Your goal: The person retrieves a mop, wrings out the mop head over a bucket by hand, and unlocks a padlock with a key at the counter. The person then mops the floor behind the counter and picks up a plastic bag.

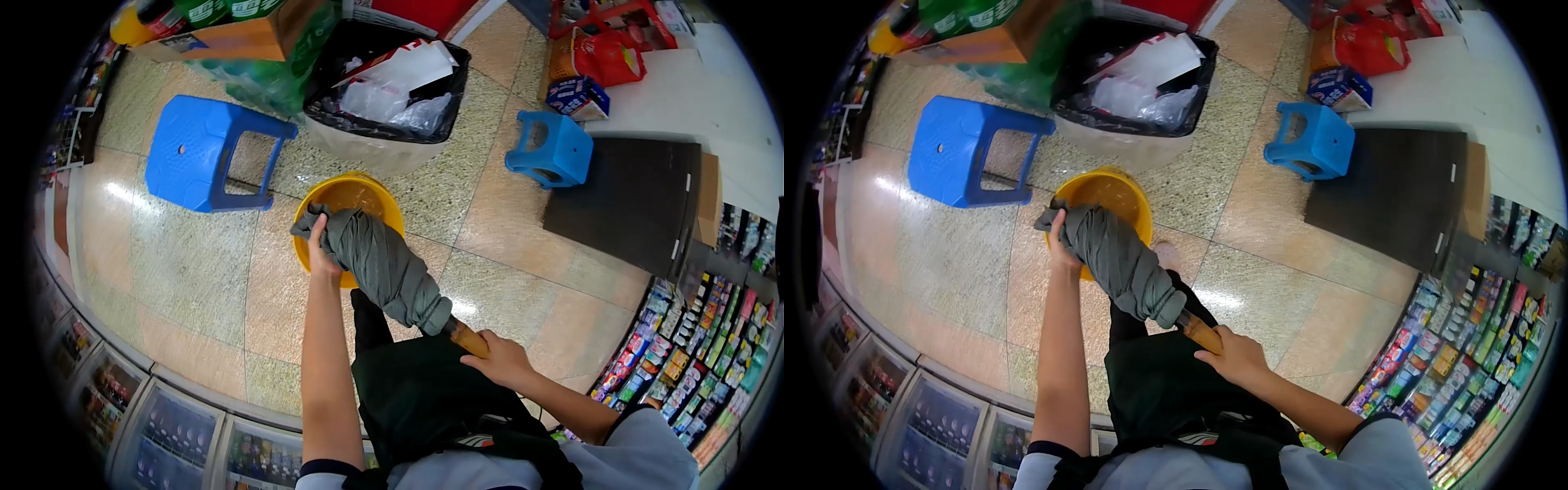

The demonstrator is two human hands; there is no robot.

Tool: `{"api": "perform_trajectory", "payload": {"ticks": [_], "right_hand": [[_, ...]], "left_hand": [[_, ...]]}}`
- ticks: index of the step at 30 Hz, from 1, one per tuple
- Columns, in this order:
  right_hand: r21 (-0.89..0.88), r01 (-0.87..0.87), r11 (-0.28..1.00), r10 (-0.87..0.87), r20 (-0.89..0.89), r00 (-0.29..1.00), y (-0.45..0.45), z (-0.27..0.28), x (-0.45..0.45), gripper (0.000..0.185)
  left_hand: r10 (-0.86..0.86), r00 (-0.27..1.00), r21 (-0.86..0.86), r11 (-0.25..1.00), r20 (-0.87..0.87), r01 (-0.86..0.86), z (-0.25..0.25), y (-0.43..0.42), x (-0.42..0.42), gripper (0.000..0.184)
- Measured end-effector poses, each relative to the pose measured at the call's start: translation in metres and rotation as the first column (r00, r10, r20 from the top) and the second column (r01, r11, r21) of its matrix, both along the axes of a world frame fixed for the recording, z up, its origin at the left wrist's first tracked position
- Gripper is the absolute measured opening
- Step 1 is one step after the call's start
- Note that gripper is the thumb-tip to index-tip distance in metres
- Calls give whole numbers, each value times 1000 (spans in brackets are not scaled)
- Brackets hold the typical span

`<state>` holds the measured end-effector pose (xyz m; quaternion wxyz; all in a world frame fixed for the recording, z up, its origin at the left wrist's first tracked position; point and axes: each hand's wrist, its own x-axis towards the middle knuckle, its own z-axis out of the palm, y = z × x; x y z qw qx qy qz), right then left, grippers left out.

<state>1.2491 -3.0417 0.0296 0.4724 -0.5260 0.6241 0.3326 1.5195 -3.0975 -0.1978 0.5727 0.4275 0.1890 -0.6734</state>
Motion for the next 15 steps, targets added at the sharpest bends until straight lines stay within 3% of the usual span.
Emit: {"api": "perform_trajectory", "payload": {"ticks": [2, 4, 6, 7, 8, 9, 10, 11, 12, 14, 15], "right_hand": [[14, -3, 1000, 1, 119, 993, -9, 29, 7, 48], [29, -6, 1000, 0, 228, 974, -13, 45, 3, 45], [36, 7, 999, -28, 614, 789, -10, 54, -7, 41], [197, 89, 976, -204, 701, 683, -6, 50, -13, 40], [200, 87, 976, -205, 704, 680, 1, 46, -15, 40], [599, 449, 663, -746, 475, 467, 12, 43, -15, 45], [785, 612, 98, -995, 57, 86, 22, 39, -15, 50], [875, 399, -272, -953, -187, -240, 37, 33, -10, 58], [875, 399, -272, -953, -188, -237, 38, 33, 1, 58], [809, -126, -575, -782, -588, -209, 34, 42, 20, 58], [736, -222, -639, -719, -675, -169, 29, 48, 25, 50]], "left_hand": [[174, 972, -101, 976, -157, -191, 4, 4, -6, 44], [202, 972, -136, 966, -121, -218, 23, 6, -15, 37], [128, 953, -291, 956, 273, -45, 52, 9, -31, 29], [105, 882, -339, 938, 460, 65, 67, 9, -39, 26], [97, 865, -352, 931, 493, 97, 73, 11, -45, 26], [103, 871, -367, 926, 480, 92, 77, 15, -49, 25], [112, 901, -375, 925, 419, 59, 79, 19, -52, 25], [115, 934, -373, 928, 337, 21, 76, 23, -54, 25], [122, 961, -364, 931, 247, -25, 74, 29, -55, 25], [122, 988, -335, 939, 100, -82, 66, 36, -54, 24], [125, 991, -315, 943, 44, -105, 63, 36, -53, 24]]}}
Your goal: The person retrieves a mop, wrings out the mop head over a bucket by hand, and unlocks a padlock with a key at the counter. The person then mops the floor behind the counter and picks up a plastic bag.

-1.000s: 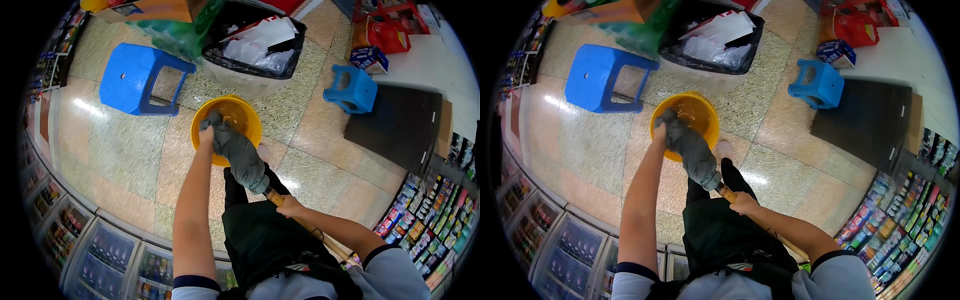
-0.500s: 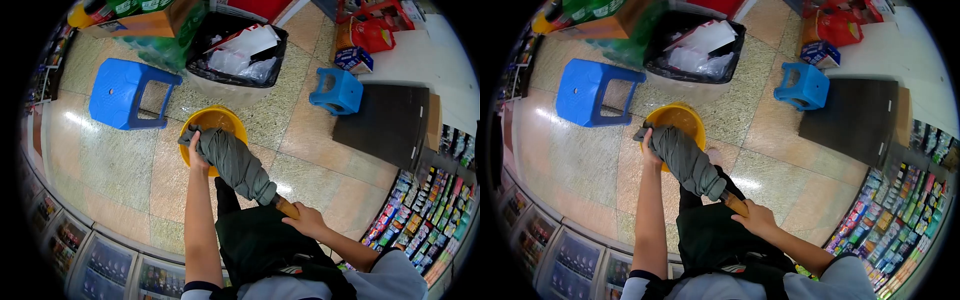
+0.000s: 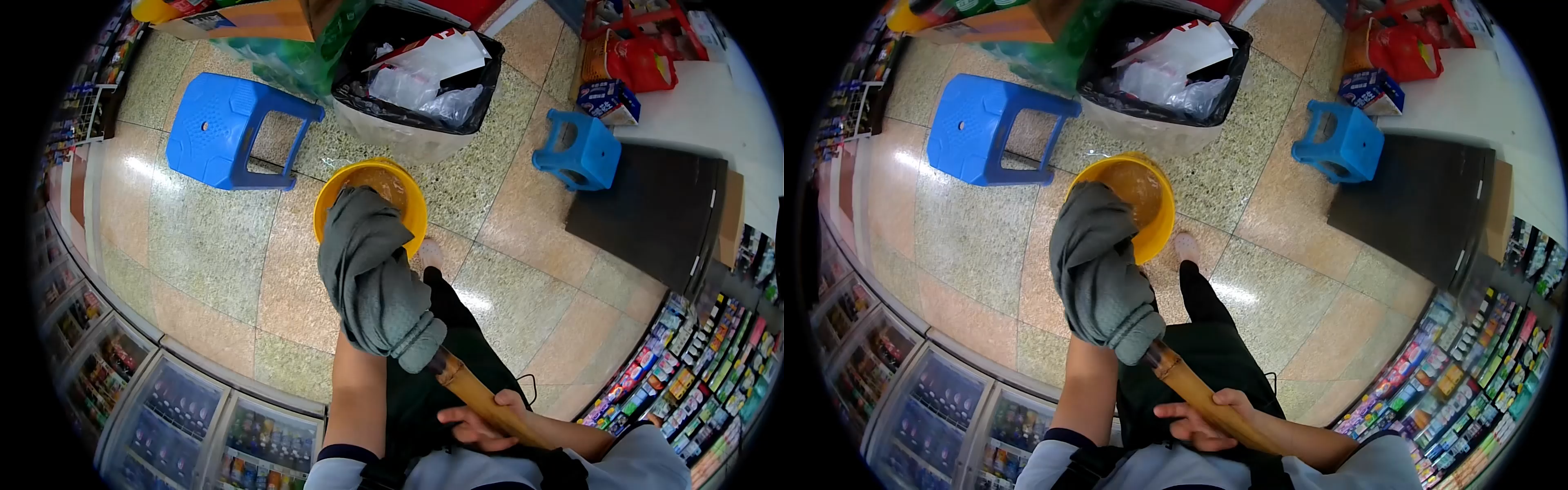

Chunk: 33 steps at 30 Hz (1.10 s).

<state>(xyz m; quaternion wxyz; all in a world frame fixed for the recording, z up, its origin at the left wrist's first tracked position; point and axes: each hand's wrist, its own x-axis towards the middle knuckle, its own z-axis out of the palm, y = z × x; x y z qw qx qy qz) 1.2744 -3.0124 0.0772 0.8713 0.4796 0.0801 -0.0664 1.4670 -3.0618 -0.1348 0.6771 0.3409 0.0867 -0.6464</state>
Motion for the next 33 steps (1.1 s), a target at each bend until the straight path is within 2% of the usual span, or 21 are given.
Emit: {"api": "perform_trajectory", "payload": {"ticks": [3, 5, 7, 8, 9, 10, 11, 12, 13, 14, 15, 17, 18, 19, 21, 23, 25, 27, 30, 31, 33], "right_hand": [[39, 77, 996, -82, 146, 986, 12, -13, -25, 45], [-52, -64, 997, 65, 24, 998, -3, -9, -40, 22], [-184, -237, 954, 220, -112, 969, -15, -9, -54, 19], [-217, -406, 887, 355, -240, 904, -23, -4, -58, 21], [-220, -402, 889, 351, -239, 906, -26, -4, -57, 21], [-267, -575, 774, 492, -318, 810, -28, -3, -56, 22], [-292, -723, 626, 604, -405, 687, -27, -3, -56, 22], [-291, -717, 634, 596, -407, 692, -25, -5, -57, 22], [-343, -774, 533, 625, -457, 633, -21, -11, -60, 23], [-388, -820, 421, 646, -507, 571, -17, -18, -63, 23], [-389, -817, 425, 646, -503, 575, -12, -29, -67, 23], [-403, -886, 227, 640, -624, 448, -4, -48, -72, 23], [-361, -932, 7, 603, -743, 292, -9, -52, -64, 23], [-354, -928, -119, 565, -792, 230, -8, -67, -64, 23], [-275, -936, -217, 451, -879, 154, -10, -94, -60, 22], [-220, -953, -207, 328, -934, 145, -10, -131, -65, 25], [-110, -922, -371, 155, -986, 55, -16, -162, -63, 37], [-48, -926, -375, 66, -997, 25, -17, -176, -57, 40], [18, -956, -292, 8, -1000, -21, -5, -185, -40, 38], [18, -955, -295, 15, -1000, -23, -4, -185, -35, 38], [51, -955, -293, -4, -999, -52, -7, -185, -24, 36]], "left_hand": [[9, 992, 38, 999, -129, -5, -14, -16, 20, 23], [16, 980, 61, 998, -196, -4, -22, -36, 41, 23], [-9, 977, 84, 996, -211, 28, -17, -54, 61, 22], [-59, 983, 113, 990, -172, 79, -10, -60, 69, 22], [-124, 986, 151, 978, -114, 140, 4, -66, 73, 22], [-270, 963, 249, 933, 11, 259, 21, -71, 74, 23], [-281, 960, 246, 931, 10, 270, 24, -71, 74, 23], [-387, 920, 267, 895, 64, 358, 30, -72, 76, 21], [-485, 867, 294, 851, 117, 436, 36, -72, 77, 20], [-507, 847, 296, 843, 159, 450, 44, -71, 76, 20], [-511, 845, 300, 840, 160, 451, 46, -70, 73, 20], [-588, 678, 334, 809, 441, 484, 49, -68, 70, 22], [-565, 659, 266, 821, 496, 505, 39, -65, 70, 26], [-569, 654, 269, 819, 498, 507, 40, -67, 67, 26], [-512, 346, 276, 792, 786, 545, 43, -69, 53, 31], [-452, 311, 263, 828, 836, 494, 22, -60, 47, 32], [-347, 289, 285, 929, 892, 235, 1, -51, 41, 30], [-337, 330, 284, 938, 882, 198, -20, -44, 43, 27], [-201, 465, 263, 962, 862, -73, -43, -34, 46, 20], [-205, 467, 270, 960, 860, -75, -49, -32, 43, 20], [-138, 366, 258, 918, 920, -300, -61, -31, 38, 15]]}}
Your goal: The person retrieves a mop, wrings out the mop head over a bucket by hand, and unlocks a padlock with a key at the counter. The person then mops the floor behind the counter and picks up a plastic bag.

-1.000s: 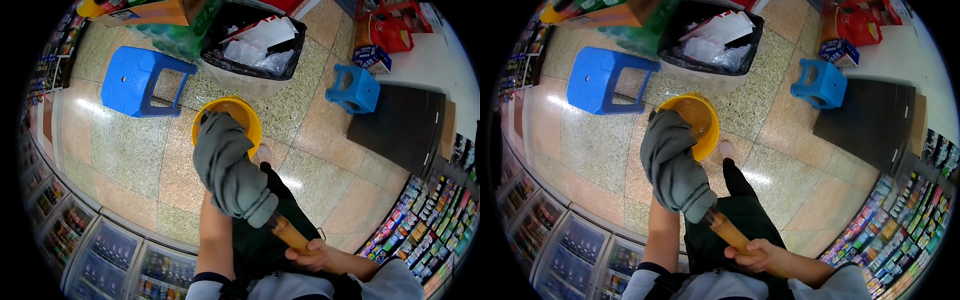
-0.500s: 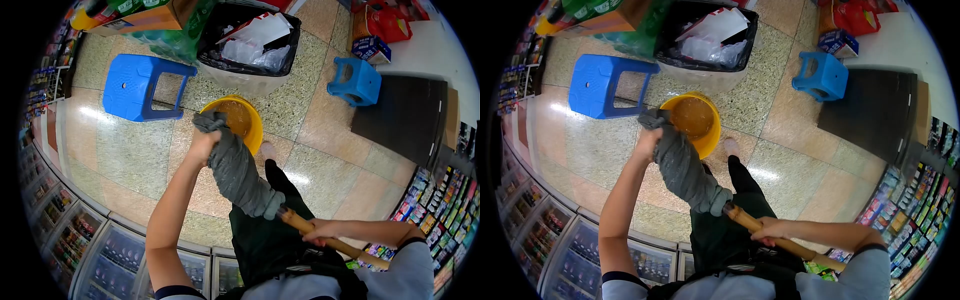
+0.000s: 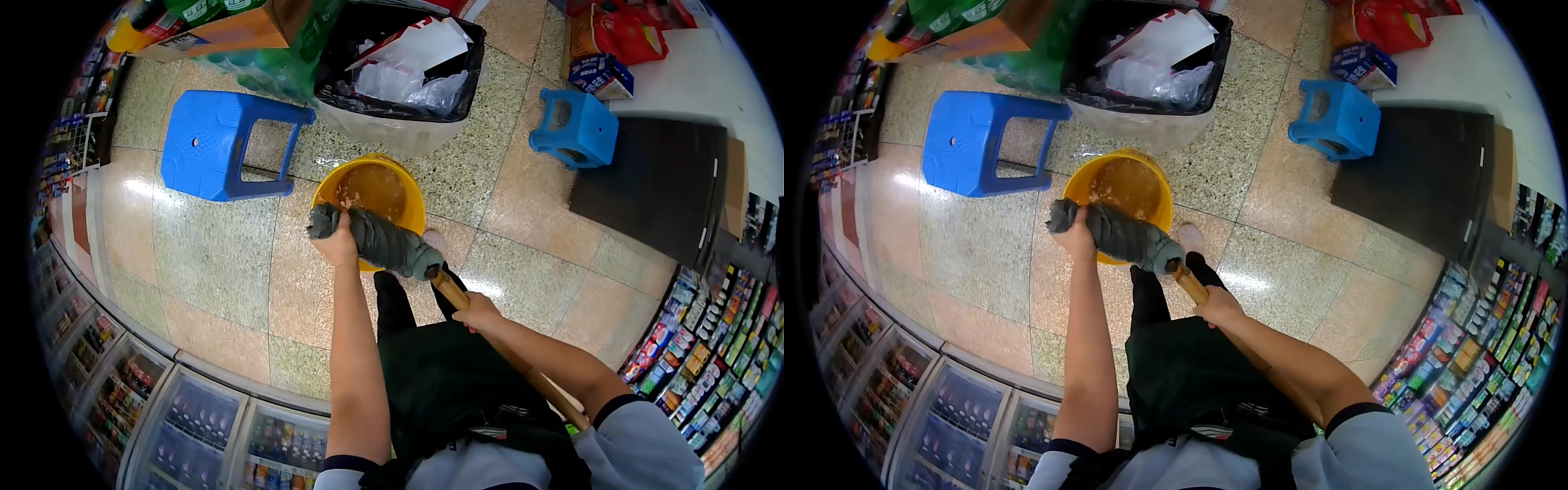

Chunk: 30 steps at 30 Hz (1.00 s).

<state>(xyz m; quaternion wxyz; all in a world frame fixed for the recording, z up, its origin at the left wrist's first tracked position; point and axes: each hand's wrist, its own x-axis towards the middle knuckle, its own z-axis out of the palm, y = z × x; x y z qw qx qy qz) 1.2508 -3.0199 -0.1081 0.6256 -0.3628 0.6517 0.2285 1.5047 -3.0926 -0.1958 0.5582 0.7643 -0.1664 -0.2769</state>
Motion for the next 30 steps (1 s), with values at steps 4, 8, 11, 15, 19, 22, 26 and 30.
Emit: {"api": "perform_trajectory", "payload": {"ticks": [4, 8, 11, 15, 19, 22, 26, 30], "right_hand": [[-103, -46, 994, 42, -44, 998, -27, 18, 3, 42], [-52, 191, 980, -184, 117, 976, -48, 71, -5, 35], [53, 334, 941, -337, 210, 918, -50, 134, -5, 34], [407, 711, 574, -817, 235, 526, -38, 157, -5, 38], [890, 453, -49, -998, -21, -67, -35, 145, -1, 37], [947, 320, -37, -999, -23, -49, -42, 156, -2, 27], [906, 361, 221, -903, 51, 427, -51, 180, -8, 16], [850, 364, 381, -698, 6, 717, -47, 192, -20, 20]], "left_hand": [[169, 977, -88, 980, -128, -181, -14, 9, 2, 20], [209, 526, -106, 856, -824, -506, -21, 25, 18, 12], [78, 461, -196, 833, -884, -517, -10, 33, 22, 25], [65, 397, -186, 807, -916, -561, 14, 24, 15, 43], [54, 338, -168, 787, -939, -594, 9, 14, 11, 48], [-51, 475, -304, 827, -878, -473, -4, 16, 14, 45], [-123, 491, -261, 939, -863, -224, 11, 19, 21, 33], [-45, 269, -84, 987, -962, -136, 45, 12, 32, 22]]}}
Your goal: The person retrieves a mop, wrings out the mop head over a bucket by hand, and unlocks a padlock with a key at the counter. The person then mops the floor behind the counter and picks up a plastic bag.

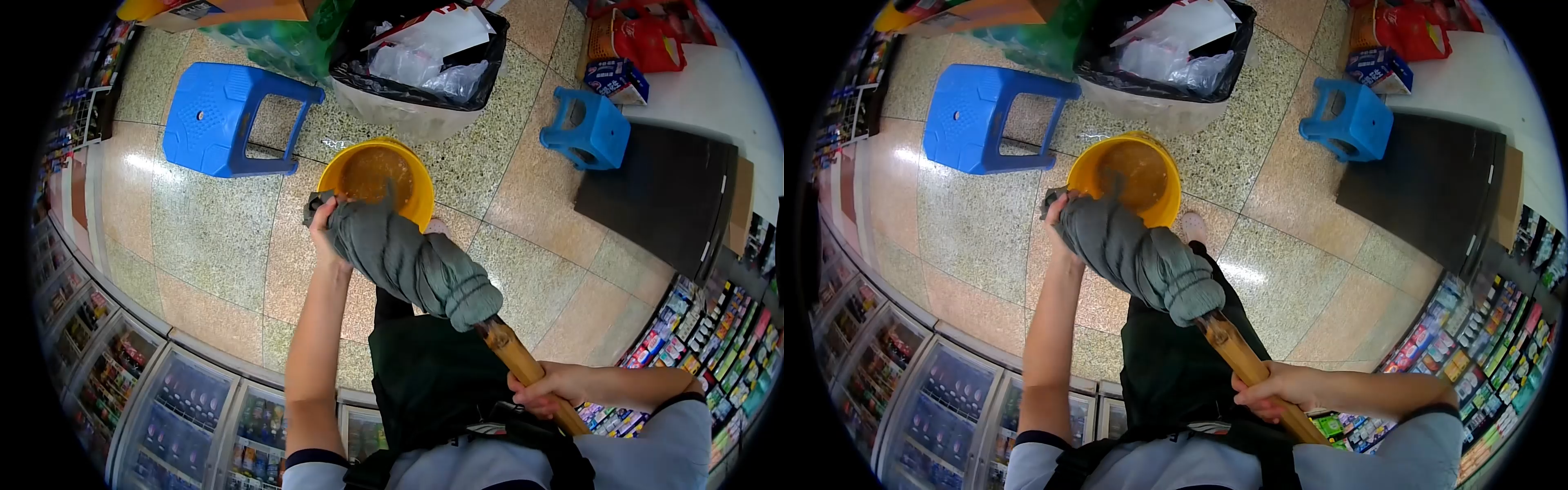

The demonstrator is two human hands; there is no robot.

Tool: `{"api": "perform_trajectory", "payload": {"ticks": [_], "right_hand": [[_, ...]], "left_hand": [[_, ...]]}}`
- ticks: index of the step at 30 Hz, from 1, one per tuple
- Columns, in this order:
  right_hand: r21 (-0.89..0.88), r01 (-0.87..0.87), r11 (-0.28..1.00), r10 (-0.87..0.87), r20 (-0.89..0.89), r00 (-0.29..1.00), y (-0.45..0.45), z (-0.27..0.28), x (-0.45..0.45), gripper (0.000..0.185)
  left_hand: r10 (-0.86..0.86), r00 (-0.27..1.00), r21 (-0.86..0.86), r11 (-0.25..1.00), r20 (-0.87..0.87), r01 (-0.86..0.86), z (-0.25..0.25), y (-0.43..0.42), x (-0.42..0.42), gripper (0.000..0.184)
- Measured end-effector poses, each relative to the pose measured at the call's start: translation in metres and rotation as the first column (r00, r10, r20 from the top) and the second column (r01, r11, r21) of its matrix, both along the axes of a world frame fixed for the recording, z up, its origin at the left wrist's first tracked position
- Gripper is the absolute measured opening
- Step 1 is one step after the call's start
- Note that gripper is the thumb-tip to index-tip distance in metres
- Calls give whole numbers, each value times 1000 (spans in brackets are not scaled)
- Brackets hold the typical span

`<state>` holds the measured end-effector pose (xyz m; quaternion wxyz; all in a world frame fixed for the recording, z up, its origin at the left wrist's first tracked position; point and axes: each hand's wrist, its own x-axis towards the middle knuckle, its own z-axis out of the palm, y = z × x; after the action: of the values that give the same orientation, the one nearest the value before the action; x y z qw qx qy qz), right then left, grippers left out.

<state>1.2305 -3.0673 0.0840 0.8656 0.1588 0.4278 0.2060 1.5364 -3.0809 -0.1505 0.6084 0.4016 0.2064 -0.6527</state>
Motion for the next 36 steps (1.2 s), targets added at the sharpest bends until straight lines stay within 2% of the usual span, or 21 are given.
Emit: {"api": "perform_trajectory", "payload": {"ticks": [1, 3, 4, 5, 6, 8, 11, 12, 14, 15, 17, 23, 32, 36], "right_hand": [[-15, -62, 998, 62, -29, 998, 2, 1, -1, 19], [-32, -122, 992, 120, -56, 991, 7, 2, -2, 19], [-102, -219, 970, 211, -81, 974, 12, -3, -4, 18], [-168, -313, 935, 298, -113, 948, 17, -10, -5, 18], [-169, -309, 936, 294, -109, 949, 21, -18, -5, 18], [-300, -473, 829, 410, -249, 877, 28, -41, -5, 17], [-451, -467, 761, 335, -344, 877, 36, -90, -5, 15], [-495, -462, 736, 300, -373, 878, 38, -107, -4, 14], [-535, -521, 665, 310, -436, 845, 35, -135, 1, 13], [-532, -518, 670, 303, -440, 845, 34, -146, 2, 13], [-545, -558, 626, 308, -484, 819, 32, -164, 3, 13], [-556, -596, 579, 316, -521, 793, 39, -187, 4, 16], [-556, -686, 470, 318, -618, 719, 29, -201, 14, 30], [-564, -698, 442, 327, -623, 711, 25, -202, 16, 31]], "left_hand": [[-2, 1000, 0, 1000, 2, 2, 14, -4, 1, 22], [-199, 980, -38, 979, 12, 199, 37, -13, -1, 17], [-202, 979, -39, 979, 14, 202, 37, -15, -1, 17], [-269, 962, 22, 963, 52, 268, 38, -16, -1, 15], [-336, 938, 87, 940, 87, 329, 38, -18, -2, 14], [-301, 948, 125, 949, 102, 288, 31, -21, -6, 12], [-118, 958, 30, 993, 262, 114, -12, -16, -10, 16], [-123, 958, 26, 992, 258, 120, -21, -17, -12, 16], [-69, 889, 110, 994, 453, 21, -33, -20, -19, 19], [-77, 890, 111, 993, 449, 30, -41, -20, -22, 19], [-33, 816, 170, 982, 577, -80, -56, -17, -25, 21], [12, 781, 248, 945, 624, -213, -81, 0, -31, 25], [148, 796, 304, 871, 586, -386, -78, -1, -38, 27], [135, 774, 359, 828, 618, -431, -81, -3, -37, 26]]}}
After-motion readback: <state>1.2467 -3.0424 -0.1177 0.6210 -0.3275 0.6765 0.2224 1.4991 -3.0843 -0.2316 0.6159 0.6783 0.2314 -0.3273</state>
